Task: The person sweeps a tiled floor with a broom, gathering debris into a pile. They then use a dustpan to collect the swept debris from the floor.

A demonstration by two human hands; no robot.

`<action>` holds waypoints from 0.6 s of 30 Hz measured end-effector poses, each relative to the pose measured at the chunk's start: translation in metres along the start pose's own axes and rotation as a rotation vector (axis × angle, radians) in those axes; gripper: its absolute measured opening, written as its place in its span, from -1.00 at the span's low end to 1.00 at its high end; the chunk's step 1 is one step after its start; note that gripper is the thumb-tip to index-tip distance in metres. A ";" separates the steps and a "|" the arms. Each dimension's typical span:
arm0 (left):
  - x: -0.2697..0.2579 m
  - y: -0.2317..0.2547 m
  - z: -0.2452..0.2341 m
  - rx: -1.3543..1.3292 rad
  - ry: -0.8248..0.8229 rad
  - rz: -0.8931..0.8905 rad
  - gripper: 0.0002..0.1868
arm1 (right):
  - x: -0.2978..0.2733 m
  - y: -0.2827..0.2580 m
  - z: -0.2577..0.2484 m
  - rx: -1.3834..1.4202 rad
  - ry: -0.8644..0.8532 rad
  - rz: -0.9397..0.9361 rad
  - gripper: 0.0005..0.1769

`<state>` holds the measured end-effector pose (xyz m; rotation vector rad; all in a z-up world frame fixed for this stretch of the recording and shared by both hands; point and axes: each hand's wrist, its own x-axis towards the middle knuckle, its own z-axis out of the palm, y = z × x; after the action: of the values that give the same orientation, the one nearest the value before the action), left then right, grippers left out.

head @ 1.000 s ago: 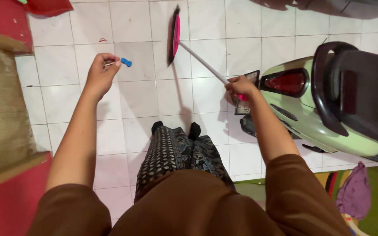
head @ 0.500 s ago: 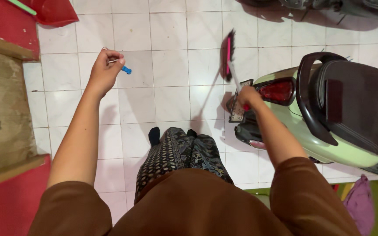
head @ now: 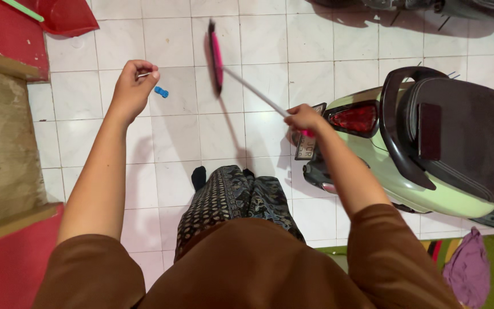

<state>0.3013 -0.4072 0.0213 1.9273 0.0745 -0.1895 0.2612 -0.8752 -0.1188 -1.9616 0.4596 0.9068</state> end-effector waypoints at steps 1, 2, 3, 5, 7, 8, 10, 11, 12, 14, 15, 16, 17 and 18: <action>0.000 -0.003 -0.001 -0.008 0.002 0.004 -0.69 | -0.007 0.001 -0.010 -0.007 0.030 -0.007 -0.50; 0.000 -0.007 -0.002 -0.016 0.008 0.008 -0.69 | -0.010 0.004 -0.018 -0.017 0.057 -0.017 -0.48; 0.000 -0.012 -0.005 -0.024 0.015 0.012 -0.69 | -0.011 0.011 -0.026 -0.065 0.072 -0.017 -0.54; -0.002 -0.027 -0.009 -0.058 0.027 0.079 -0.69 | 0.001 0.026 -0.040 -0.170 0.092 0.001 -0.63; -0.009 -0.039 -0.018 -0.056 0.053 0.069 -0.69 | 0.029 0.049 -0.047 -0.277 0.097 0.046 -0.60; -0.017 -0.044 -0.021 -0.041 0.072 0.029 -0.68 | 0.049 0.059 -0.048 -0.563 0.049 -0.066 -0.66; -0.034 -0.052 -0.030 -0.012 0.112 -0.046 -0.66 | 0.081 0.058 -0.035 -1.132 -0.058 -0.303 -0.66; -0.043 -0.055 -0.035 0.002 0.132 -0.081 -0.66 | 0.093 0.057 -0.025 -1.023 -0.001 -0.213 -0.67; -0.051 -0.058 -0.039 0.016 0.153 -0.114 -0.66 | 0.104 0.055 -0.014 -0.913 0.054 -0.124 -0.64; -0.066 -0.065 -0.048 0.013 0.188 -0.139 -0.64 | 0.123 0.046 0.006 -0.799 0.049 -0.063 -0.60; -0.073 -0.068 -0.052 0.011 0.205 -0.152 -0.63 | 0.131 0.039 0.016 -0.796 -0.007 -0.090 -0.61; -0.079 -0.071 -0.056 0.012 0.223 -0.166 -0.63 | 0.138 0.030 0.025 -0.793 -0.061 -0.117 -0.62; -0.085 -0.074 -0.061 0.013 0.241 -0.180 -0.63 | 0.143 0.021 0.033 -0.596 -0.060 -0.106 -0.67; -0.089 -0.075 -0.063 0.013 0.256 -0.193 -0.62 | 0.145 0.012 0.039 -0.397 -0.057 -0.090 -0.71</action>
<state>0.2090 -0.3186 -0.0111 1.9477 0.4317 -0.0707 0.3337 -0.8432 -0.2475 -2.2850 0.1624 1.0539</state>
